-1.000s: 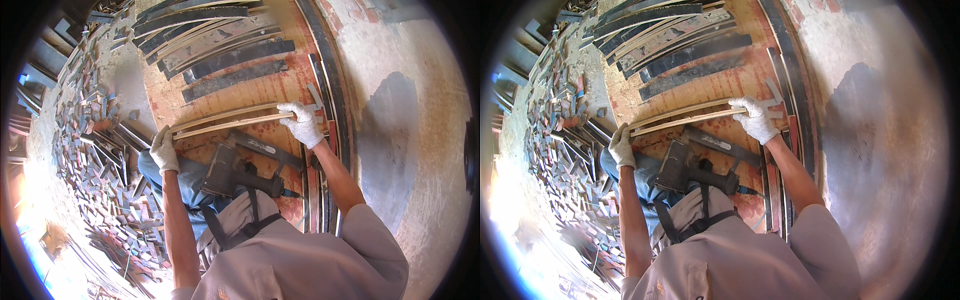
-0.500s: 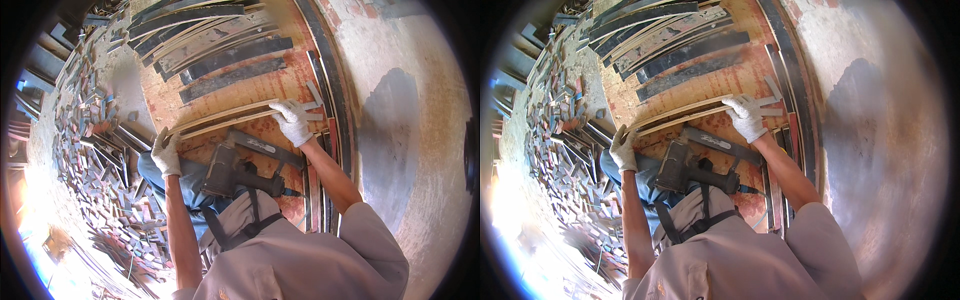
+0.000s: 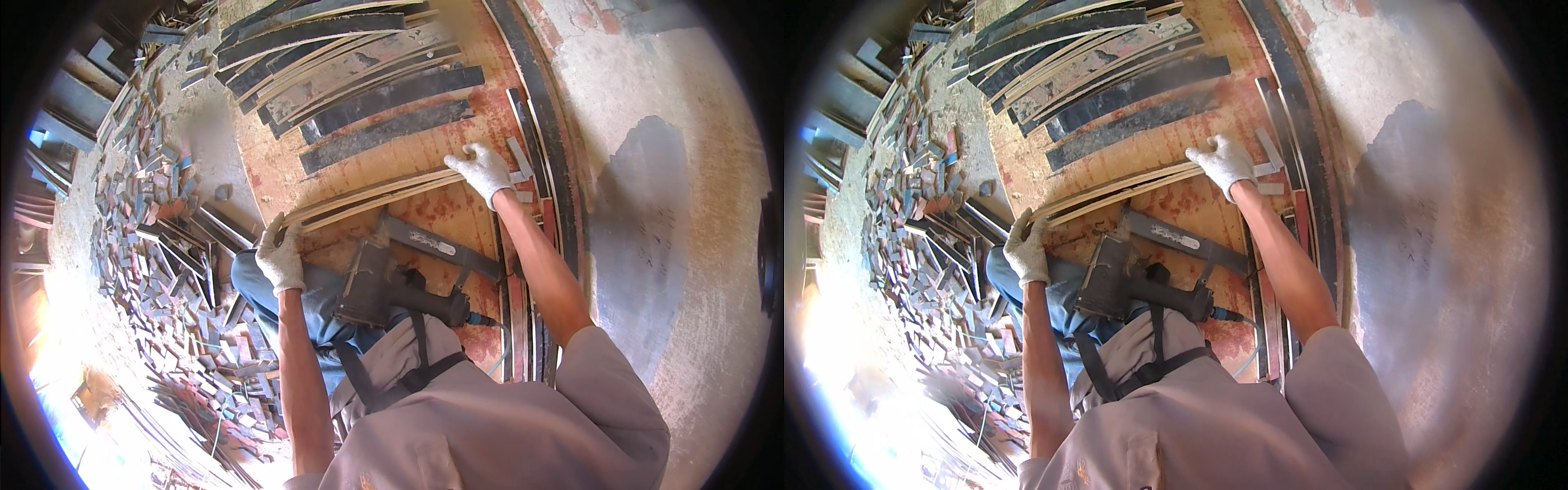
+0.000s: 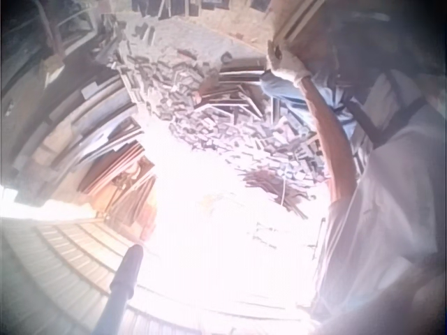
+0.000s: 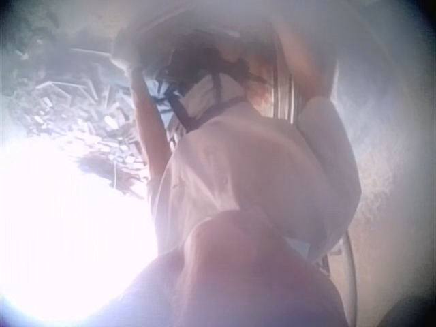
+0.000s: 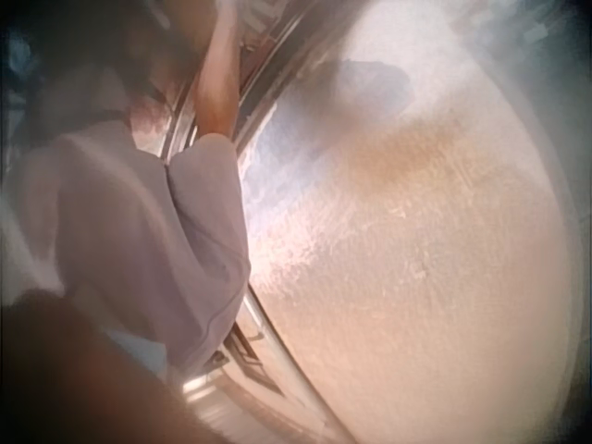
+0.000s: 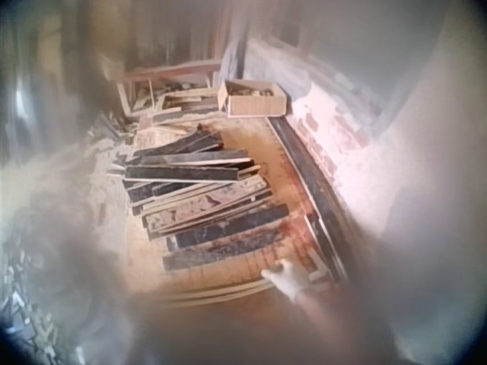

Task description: The person is installing wooden planks on a curved wooden surface. They place each plank and secure it using a nail gun.

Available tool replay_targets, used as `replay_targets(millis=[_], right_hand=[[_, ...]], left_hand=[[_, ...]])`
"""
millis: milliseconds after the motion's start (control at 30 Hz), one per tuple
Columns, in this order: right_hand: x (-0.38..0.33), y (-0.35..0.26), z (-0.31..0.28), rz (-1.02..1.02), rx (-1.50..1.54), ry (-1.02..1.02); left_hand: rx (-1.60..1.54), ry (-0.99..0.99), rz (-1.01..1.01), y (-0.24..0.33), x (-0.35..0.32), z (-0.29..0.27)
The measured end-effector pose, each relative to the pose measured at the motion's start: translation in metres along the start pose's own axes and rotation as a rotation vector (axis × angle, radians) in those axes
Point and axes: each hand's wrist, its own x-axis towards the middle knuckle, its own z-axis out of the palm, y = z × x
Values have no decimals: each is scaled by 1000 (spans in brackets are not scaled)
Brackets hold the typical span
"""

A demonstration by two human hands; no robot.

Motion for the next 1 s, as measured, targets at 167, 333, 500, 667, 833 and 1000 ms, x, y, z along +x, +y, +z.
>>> replay_targets(millis=[167, 333, 500, 667, 833, 1000], right_hand=[[13, 10, 2, 4, 403, -32], [9, -14, -2, -22, 685, 102], [17, -42, -26, 326, 1079, -309], [-9, -41, -35, 160, 1018, -171], [-22, 40, -39, 32, 1115, -38], [-45, 42, -14, 69, 952, -96]], left_hand=[[38, 13, 10, 10, -2, 3], [-40, 13, -16, 4, -1, 4], [-14, 3, -28, 7, -1, 2], [129, 128, 20, 1, 0, 1], [401, 191, -64, 3, -2, 9], [108, 179, -253, -6, -1, 3]])
